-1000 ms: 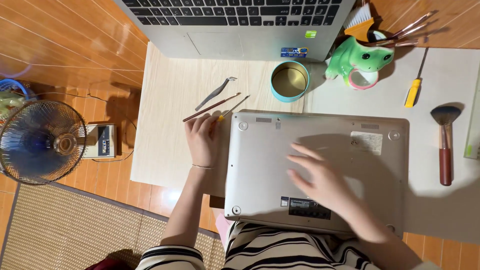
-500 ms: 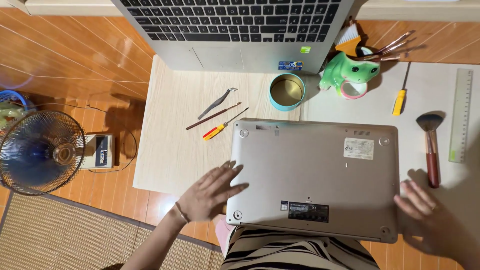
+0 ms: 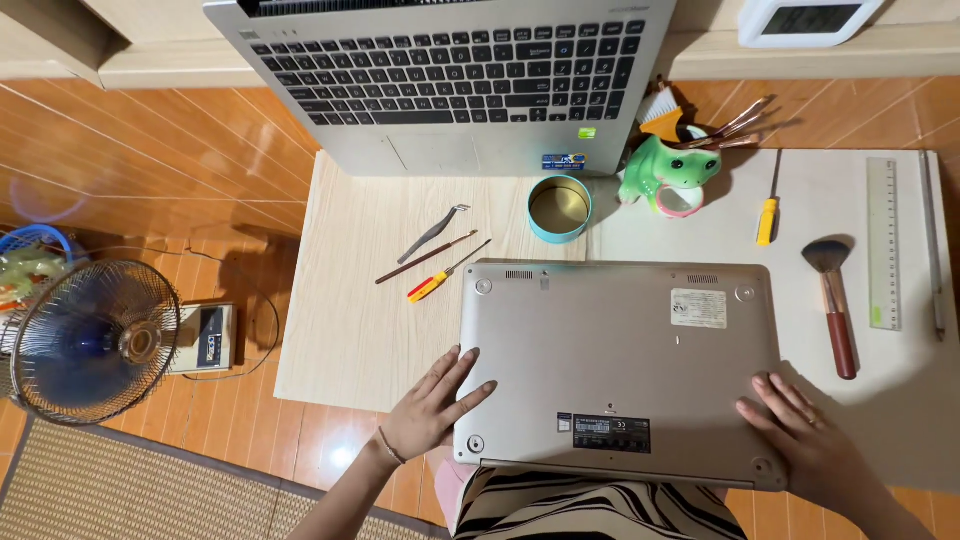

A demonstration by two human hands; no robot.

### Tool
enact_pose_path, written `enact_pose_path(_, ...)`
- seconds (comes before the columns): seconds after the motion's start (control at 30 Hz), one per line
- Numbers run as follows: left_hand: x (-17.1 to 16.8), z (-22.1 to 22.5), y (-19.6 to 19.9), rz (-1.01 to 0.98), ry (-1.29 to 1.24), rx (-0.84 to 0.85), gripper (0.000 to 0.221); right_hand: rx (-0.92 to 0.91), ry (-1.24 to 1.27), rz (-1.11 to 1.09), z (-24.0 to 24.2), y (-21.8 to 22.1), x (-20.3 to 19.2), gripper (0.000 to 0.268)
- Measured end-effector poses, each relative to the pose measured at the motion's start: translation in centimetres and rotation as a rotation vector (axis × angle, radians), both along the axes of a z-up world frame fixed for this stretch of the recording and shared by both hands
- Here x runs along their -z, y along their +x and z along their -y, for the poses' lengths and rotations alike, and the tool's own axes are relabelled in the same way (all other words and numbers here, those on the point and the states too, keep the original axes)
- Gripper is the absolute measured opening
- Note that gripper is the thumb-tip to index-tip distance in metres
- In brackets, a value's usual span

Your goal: Cleaning and performing maintenance on two separate laptop computers, including cleaning the screens and opening the chassis.

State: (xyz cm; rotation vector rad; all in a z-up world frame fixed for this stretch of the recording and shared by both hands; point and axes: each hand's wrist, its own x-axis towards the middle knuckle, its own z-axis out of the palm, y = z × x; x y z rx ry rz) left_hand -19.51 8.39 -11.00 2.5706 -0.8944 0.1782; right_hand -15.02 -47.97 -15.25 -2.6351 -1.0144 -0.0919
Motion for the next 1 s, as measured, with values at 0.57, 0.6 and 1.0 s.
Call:
enact_pose_path(0.57, -3.5, -1.1, 1.0, 0.145, -0.342, -0.091, 0.035, 0.173, 0.416, 0.073, -0.3, 1.4, -6.1, 0.055)
enact_pose_path(0.6, -3.6, -0.9, 1.6, 0.215, -0.392, -0.116, 0.027, 0.087, 0.672, 0.138, -1.8, 3.3, -8.3, 0.077)
enact_pose_path(1.0, -5.1, 2.7, 10.8, -0.037, -0.848, -0.767, 0.052, 0.603, 0.761, 0.189, -0.7, 10.1, -6.3, 0.064)
